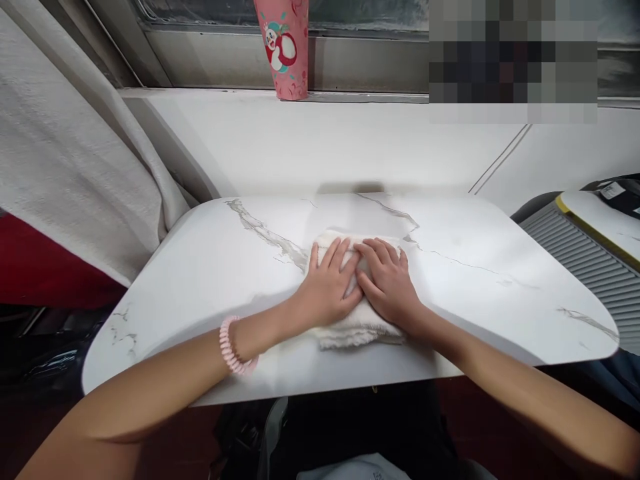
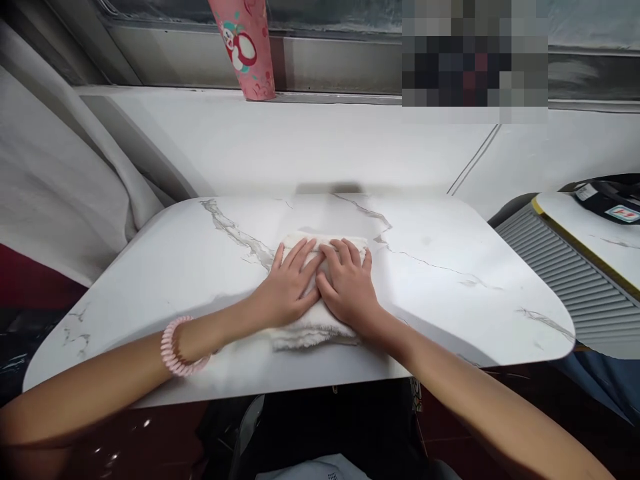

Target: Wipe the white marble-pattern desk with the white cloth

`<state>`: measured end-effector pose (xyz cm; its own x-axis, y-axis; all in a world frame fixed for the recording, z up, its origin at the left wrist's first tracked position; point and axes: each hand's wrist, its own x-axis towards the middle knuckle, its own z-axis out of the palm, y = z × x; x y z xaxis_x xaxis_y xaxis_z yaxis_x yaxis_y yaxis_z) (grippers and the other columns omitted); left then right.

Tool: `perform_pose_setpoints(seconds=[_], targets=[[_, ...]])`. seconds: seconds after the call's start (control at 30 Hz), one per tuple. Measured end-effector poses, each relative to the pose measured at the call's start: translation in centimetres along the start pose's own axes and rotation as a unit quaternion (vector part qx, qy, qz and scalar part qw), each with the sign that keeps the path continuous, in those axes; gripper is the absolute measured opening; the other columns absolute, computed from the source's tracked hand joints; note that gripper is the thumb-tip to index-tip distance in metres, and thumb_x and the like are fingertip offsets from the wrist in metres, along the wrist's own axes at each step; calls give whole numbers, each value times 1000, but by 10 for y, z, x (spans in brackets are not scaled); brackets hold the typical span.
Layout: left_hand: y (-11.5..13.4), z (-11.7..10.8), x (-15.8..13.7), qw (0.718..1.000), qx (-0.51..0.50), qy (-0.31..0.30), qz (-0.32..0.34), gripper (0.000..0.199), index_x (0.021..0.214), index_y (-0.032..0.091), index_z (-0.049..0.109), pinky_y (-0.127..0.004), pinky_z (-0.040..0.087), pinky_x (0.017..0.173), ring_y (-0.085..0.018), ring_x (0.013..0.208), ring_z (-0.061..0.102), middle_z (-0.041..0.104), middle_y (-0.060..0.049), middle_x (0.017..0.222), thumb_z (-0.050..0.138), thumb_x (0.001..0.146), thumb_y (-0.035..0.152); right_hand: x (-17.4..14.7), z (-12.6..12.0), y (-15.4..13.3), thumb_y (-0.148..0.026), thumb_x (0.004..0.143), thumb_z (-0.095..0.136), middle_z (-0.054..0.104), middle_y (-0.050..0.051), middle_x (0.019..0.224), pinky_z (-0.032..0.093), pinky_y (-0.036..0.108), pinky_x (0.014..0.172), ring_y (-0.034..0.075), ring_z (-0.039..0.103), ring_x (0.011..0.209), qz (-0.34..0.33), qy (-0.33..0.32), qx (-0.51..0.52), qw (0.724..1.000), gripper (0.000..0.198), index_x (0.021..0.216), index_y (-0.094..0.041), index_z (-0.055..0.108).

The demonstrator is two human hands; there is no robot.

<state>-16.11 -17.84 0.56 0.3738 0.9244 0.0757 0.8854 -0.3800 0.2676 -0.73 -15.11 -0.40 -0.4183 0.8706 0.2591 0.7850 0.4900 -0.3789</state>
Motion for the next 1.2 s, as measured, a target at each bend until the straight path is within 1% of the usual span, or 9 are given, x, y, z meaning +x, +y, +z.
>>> perform_pose_setpoints(seconds=[0.17, 0.37, 0.5, 0.67, 0.8, 0.9, 0.97, 1.07, 1.2], targets=[[-41, -9, 32, 1000, -3, 10, 8, 58, 149, 19, 30, -55, 4, 118, -26, 148, 10, 23, -12, 159, 32, 96, 43, 47, 17, 1, -29, 88, 33, 50, 12, 138, 18, 64, 110, 31, 35, 133, 9, 22, 9, 1000, 44, 129, -22, 50], [-87, -17, 70, 1000, 1, 15, 13, 56, 147, 20, 34, -52, 6, 119, -24, 148, 13, 24, -10, 159, 35, 95, 43, 100, 34, -1, -27, 87, 34, 50, 12, 137, 16, 64, 111, 29, 36, 132, 37, 40, 23, 998, 44, 128, -21, 50], [-118, -23, 91, 1000, 8, 24, 14, 54, 146, 23, 34, -51, 7, 118, -22, 147, 16, 26, -9, 158, 34, 95, 43, 134, 44, -1, -27, 87, 35, 51, 13, 136, 15, 65, 111, 30, 36, 131, 34, 51, 41, 997, 42, 125, -21, 52], [-155, -28, 107, 999, 22, 39, 3, 53, 145, 24, 36, -50, 9, 118, -21, 146, 18, 27, -8, 158, 33, 96, 44, 172, 58, -5, -26, 86, 36, 52, 12, 134, 14, 64, 112, 30, 37, 130, 23, 55, 63, 996, 41, 123, -22, 54], [-179, -32, 111, 999, 21, 42, -10, 53, 145, 27, 36, -46, 11, 118, -19, 146, 19, 28, -6, 158, 31, 96, 45, 192, 67, -18, -24, 87, 36, 54, 13, 132, 16, 64, 111, 30, 39, 128, 22, 56, 65, 996, 40, 121, -22, 55], [-188, -35, 110, 999, 13, 39, -9, 52, 145, 26, 37, -43, 12, 119, -18, 146, 19, 28, -6, 158, 32, 96, 44, 196, 72, -26, -23, 88, 35, 54, 14, 131, 15, 64, 112, 30, 39, 128, 33, 62, 45, 997, 39, 122, -19, 55], [-188, -36, 108, 999, 12, 47, -7, 52, 144, 24, 39, -42, 12, 119, -18, 146, 20, 29, -7, 157, 33, 96, 43, 194, 73, -29, -23, 89, 34, 54, 14, 132, 13, 64, 112, 29, 39, 129, 33, 64, 38, 997, 40, 123, -19, 54], [-182, -37, 101, 998, 16, 56, -10, 51, 142, 23, 41, -43, 14, 118, -19, 145, 23, 31, -8, 156, 35, 95, 41, 185, 72, -32, -23, 90, 33, 50, 13, 137, 13, 62, 114, 28, 35, 133, 28, 56, 45, 997, 42, 126, -19, 52], [-165, -39, 85, 999, 10, 48, -18, 49, 140, 25, 42, -47, 13, 118, -19, 145, 23, 32, -7, 156, 37, 94, 40, 166, 67, -36, -24, 90, 32, 47, 12, 142, 11, 62, 115, 27, 32, 136, 24, 43, 49, 998, 45, 132, -18, 49]])
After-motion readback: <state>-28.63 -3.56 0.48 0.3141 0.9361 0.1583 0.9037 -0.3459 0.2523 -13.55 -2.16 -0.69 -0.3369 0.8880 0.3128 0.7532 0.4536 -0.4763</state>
